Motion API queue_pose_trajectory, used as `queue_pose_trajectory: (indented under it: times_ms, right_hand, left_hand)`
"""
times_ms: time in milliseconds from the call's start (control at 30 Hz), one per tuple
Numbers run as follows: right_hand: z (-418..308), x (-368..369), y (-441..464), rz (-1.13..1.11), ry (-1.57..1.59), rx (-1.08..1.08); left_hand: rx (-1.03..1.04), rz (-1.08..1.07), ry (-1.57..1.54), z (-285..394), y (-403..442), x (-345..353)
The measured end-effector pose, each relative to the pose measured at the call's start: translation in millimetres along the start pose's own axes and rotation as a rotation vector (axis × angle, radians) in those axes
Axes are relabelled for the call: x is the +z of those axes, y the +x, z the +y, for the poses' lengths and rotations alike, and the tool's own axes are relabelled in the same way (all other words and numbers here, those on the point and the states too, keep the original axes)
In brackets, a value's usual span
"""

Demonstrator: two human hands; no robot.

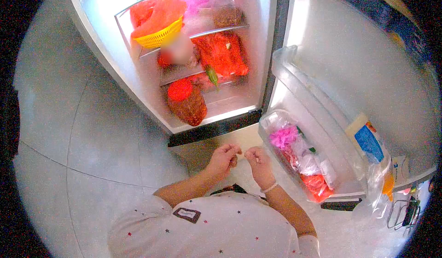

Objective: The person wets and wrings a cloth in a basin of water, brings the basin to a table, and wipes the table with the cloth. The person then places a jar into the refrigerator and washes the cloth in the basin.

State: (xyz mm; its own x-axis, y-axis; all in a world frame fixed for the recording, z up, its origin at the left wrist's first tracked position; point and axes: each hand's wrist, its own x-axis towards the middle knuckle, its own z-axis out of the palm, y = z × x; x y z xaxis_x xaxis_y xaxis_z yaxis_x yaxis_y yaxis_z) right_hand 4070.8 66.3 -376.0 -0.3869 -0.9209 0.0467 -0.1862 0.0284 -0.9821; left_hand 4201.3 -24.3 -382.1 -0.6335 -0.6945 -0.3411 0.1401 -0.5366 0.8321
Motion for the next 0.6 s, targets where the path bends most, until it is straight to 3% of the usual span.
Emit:
queue_pose_trajectory:
  times_ms: [100, 200, 233, 267, 333, 400, 500, 600]
  right_hand:
    - [-34.3, -9.8, 0.8, 0.053, -0.758, -0.41]
    - [-47.4, -15.1, 2.9, -0.122, -1.097, -0.592]
    - [-50.0, -14.7, 3.3, -0.165, -1.134, -0.637]
    - [-52.2, -13.1, 3.5, -0.209, -1.169, -0.683]
    - [-51.4, -9.9, 3.7, -0.228, -1.187, -0.758]
    - [-44.9, -8.9, 4.2, -0.175, -1.158, -0.817]
    - [-60.0, -10.2, 0.8, -0.179, -1.194, -0.68]
    - [-53.4, -14.3, 0.7, -0.098, -1.177, -0.65]
  left_hand:
    - [-0.091, 0.163, 0.11, 2.4, 1.9, -0.3]
    - [0.46, 0.171, 0.414, -0.8, 5.7, -4.8]
    - [0.442, -0.005, 0.385, 3.9, 6.2, -4.1]
    - [0.421, -0.179, 0.353, 10.4, 7.3, -3.0]
    - [0.177, -0.369, 0.287, 22.4, 3.2, 1.2]
    - [-0.259, -0.399, 0.207, 28.5, -2.5, 7.3]
    - [-0.498, -0.607, 0.344, 18.3, 12.1, -6.1]
    - [-0.359, -0.258, 0.572, 35.4, -11.6, 10.8]
